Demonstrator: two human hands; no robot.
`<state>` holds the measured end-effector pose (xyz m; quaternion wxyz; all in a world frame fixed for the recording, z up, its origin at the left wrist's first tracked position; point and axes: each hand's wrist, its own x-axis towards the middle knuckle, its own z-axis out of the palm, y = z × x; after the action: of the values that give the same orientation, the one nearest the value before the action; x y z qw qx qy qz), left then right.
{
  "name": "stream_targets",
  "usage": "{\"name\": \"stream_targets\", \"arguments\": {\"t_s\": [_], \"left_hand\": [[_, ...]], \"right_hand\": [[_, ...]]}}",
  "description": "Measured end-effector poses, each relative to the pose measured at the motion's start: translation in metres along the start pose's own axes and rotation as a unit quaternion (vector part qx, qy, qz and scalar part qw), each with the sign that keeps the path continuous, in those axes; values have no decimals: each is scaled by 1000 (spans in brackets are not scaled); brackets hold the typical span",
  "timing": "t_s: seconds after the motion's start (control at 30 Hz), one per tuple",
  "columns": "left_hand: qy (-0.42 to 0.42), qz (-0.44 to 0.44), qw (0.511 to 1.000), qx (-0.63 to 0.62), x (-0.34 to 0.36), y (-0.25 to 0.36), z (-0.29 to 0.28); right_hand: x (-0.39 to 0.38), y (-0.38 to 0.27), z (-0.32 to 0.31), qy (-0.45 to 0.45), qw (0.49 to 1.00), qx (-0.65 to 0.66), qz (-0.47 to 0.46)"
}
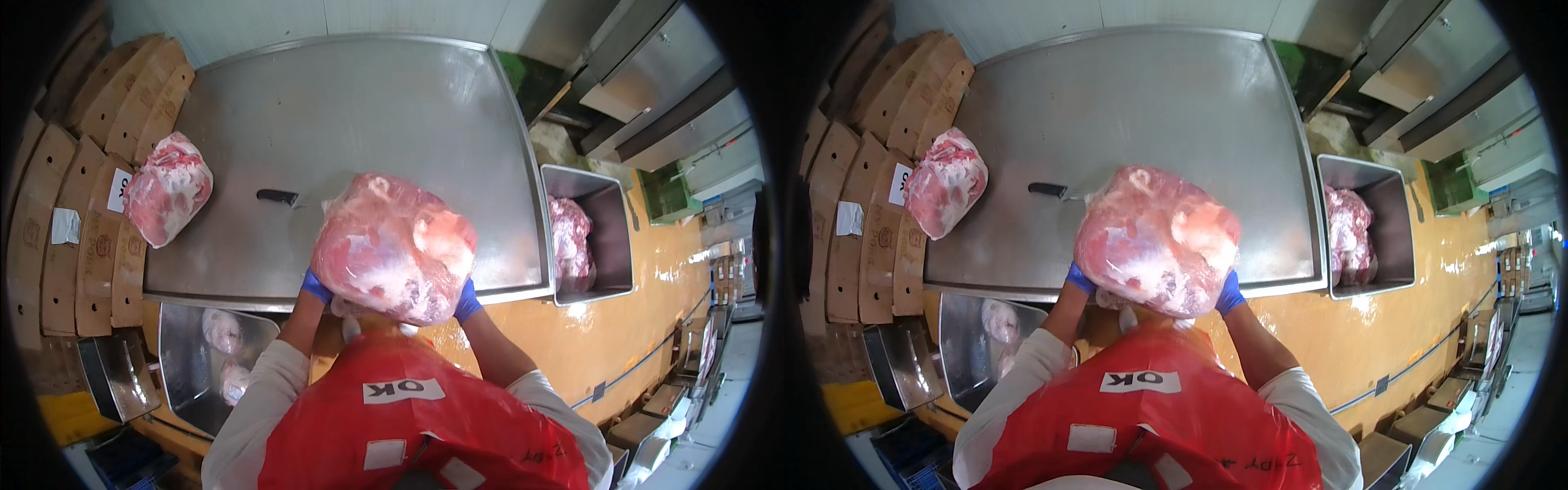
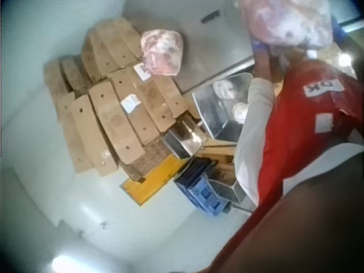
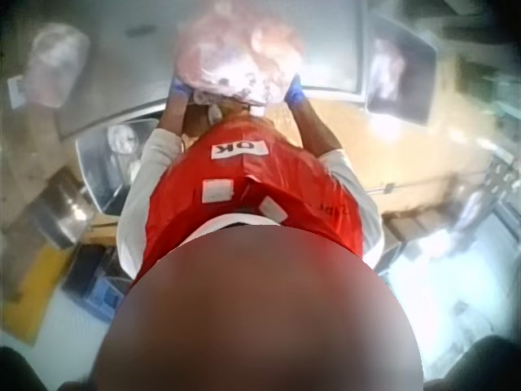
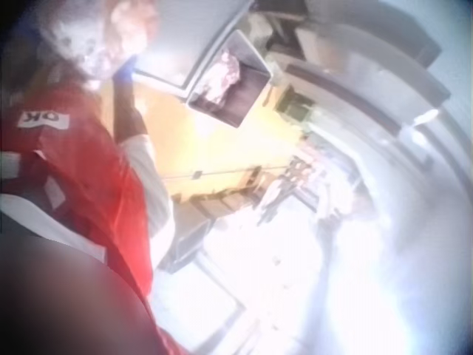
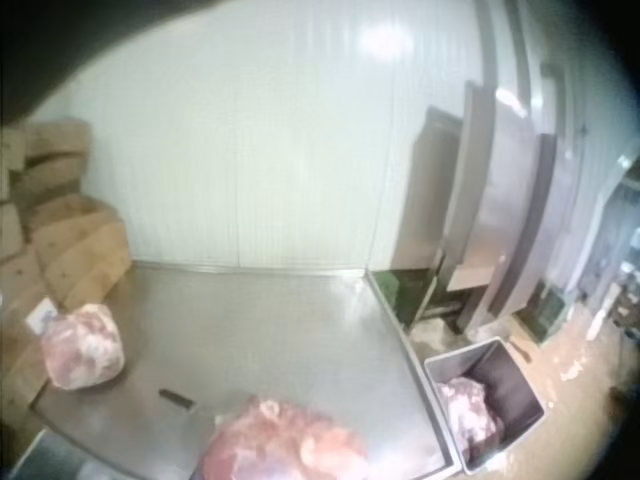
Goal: The person removes plastic wrap from large cuts of meat on a stainless steel table, then uses a knife to trim fat and connective tissue. Trimmed pieces are placed into a metal bin, and the trimmed meat is returned to the bin. The process is repeated for multiple cuts.
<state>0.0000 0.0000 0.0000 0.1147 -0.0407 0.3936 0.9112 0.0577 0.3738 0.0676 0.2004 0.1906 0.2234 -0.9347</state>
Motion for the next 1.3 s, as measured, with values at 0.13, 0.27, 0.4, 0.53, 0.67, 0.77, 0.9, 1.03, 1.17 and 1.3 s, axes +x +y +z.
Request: {"name": "stream_targets", "arguments": {"t_s": [0.13, 0.27, 0.4, 0.53, 0.67, 0.77, 0.9, 1.03, 1.17, 1.3], "left_hand": [[43, -82, 993, -77, -7, 46, -17], [62, -93, 986, -126, 24, 96, 71], [90, -79, 990, -77, 102, 149, 135], [-174, -65, 982, -29, 141, 208, 146], [94, -37, 995, 9, 85, 177, 188], [131, -41, 990, -30, 35, 134, 104], [151, -85, 985, -21, -2, 109, 41], [94, -54, 982, 155, -38, 127, 74], [39, -107, 944, 311, -101, 144, 61], [127, -165, 935, 287, -98, 162, 117]], "right_hand": [[27, 4, 38, -10, 1000, -17, -23], [39, -56, 91, 70, 995, -66, -20], [95, -140, 122, 10, 993, -116, -7], [123, -171, 188, 81, 975, -183, -97], [69, -172, 153, 6, 460, -797, -391], [53, -132, 111, 16, 727, -645, -237], [30, -71, 86, 197, 913, -335, -119], [-5, -65, 98, 157, 872, -426, -184], [-53, -53, 117, 127, 801, -563, -161], [-52, -47, 131, 203, 698, -606, -323]]}}
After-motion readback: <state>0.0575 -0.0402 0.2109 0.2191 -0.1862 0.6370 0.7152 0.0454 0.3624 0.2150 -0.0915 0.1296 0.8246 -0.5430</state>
